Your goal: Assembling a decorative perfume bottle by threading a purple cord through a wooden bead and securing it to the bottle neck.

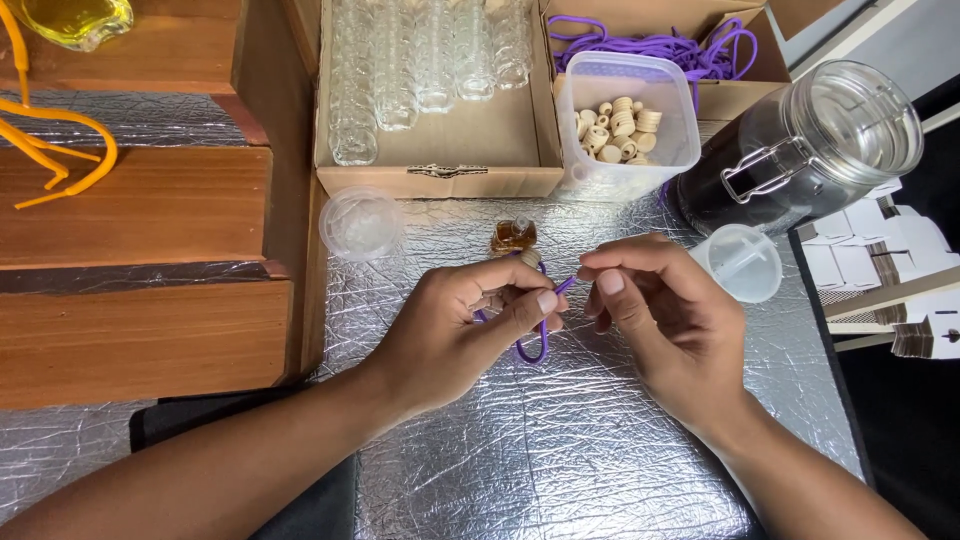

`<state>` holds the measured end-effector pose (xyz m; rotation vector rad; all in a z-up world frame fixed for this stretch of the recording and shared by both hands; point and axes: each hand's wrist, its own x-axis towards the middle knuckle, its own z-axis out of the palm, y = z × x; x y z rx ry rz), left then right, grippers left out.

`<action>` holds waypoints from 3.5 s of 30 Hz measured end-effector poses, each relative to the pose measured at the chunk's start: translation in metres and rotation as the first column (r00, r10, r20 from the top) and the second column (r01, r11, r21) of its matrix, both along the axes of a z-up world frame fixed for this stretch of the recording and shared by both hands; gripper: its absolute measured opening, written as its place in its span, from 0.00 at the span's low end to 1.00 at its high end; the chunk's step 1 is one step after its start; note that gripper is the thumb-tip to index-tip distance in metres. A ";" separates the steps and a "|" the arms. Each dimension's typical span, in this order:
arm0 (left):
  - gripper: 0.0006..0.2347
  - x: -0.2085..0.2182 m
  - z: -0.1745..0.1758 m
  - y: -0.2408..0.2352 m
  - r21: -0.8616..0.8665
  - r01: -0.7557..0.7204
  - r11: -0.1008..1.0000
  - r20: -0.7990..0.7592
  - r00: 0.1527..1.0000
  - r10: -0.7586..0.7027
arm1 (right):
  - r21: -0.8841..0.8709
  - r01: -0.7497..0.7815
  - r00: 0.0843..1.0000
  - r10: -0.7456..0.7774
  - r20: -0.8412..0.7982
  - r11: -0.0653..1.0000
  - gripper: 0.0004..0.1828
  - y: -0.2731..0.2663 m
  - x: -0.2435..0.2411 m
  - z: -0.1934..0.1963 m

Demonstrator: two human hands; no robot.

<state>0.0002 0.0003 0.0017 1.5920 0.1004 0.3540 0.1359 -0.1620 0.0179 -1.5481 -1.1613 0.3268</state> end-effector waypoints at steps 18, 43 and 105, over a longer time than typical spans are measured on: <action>0.16 -0.002 -0.005 0.000 0.169 -0.007 0.986 0.068 0.998 -0.005 | -0.051 -0.006 0.986 0.014 0.166 0.999 0.03 0.000 0.002 -0.007; 0.12 0.002 -0.007 0.003 0.112 -0.180 0.977 0.107 0.980 0.169 | -0.105 0.235 0.710 -0.097 0.697 0.966 0.02 0.005 0.050 0.106; 0.11 0.002 0.010 0.005 0.018 -0.268 0.963 0.047 0.962 0.267 | 0.044 -0.218 0.094 0.066 -0.993 0.975 0.13 0.004 0.032 -0.042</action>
